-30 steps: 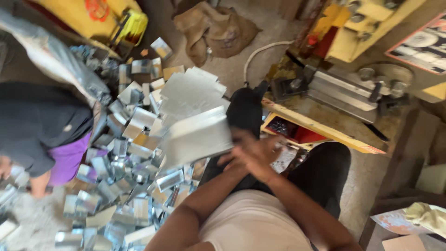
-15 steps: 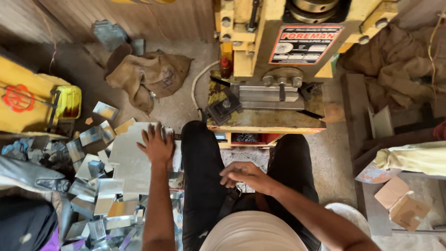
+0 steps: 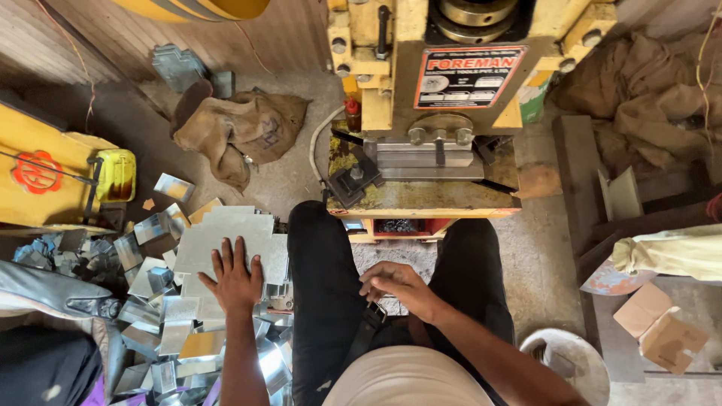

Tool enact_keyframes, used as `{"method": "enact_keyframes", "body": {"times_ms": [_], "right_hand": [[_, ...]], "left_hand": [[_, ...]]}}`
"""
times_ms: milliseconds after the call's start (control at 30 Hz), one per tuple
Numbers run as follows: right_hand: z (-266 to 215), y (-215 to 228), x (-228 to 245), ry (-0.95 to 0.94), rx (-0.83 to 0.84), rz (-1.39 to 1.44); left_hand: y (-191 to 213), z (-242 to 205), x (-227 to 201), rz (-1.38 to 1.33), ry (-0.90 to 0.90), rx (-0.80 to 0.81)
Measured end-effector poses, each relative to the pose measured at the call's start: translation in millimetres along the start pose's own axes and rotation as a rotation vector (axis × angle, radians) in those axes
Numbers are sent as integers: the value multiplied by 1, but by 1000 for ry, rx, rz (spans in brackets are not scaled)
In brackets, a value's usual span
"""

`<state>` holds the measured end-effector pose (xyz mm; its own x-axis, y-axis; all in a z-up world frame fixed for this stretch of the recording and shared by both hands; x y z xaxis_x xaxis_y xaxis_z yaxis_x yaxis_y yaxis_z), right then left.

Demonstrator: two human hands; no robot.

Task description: The person sits on the floor and repeatedly places flat metal sheets into a yellow Foreman hydraulic press. They align each sheet, operate the press to flatten or emboss it, and then remove the processed sheet to place it on a growing pile to the left.

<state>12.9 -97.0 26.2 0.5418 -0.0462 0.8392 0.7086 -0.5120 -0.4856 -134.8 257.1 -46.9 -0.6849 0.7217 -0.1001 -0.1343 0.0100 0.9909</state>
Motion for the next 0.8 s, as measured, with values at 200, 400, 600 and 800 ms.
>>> {"method": "enact_keyframes", "body": {"times_ms": [200,400,600,800], "right_hand": [[-6,0,5,34,-8,58],[-19,14,2,53,-63,87],[-29,28,-11,19,-168,163],[-21,23,-26,20,-140,149]], "left_hand": [[-12,31,-11,88,186,210],[-30,69,-61,69,-25,70],[-23,56,-57,-4,-33,12],[-16,40,-49,-42,-30,20]]}}
Point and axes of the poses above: each hand's wrist, its own z-axis towards the middle knuckle, its own y-axis out of the back of the hand, x = y × z, the point moved 7 cm from there along z, towards the middle knuckle, and after that the axes turned 5 degrees about z, right-handed, at the moved point
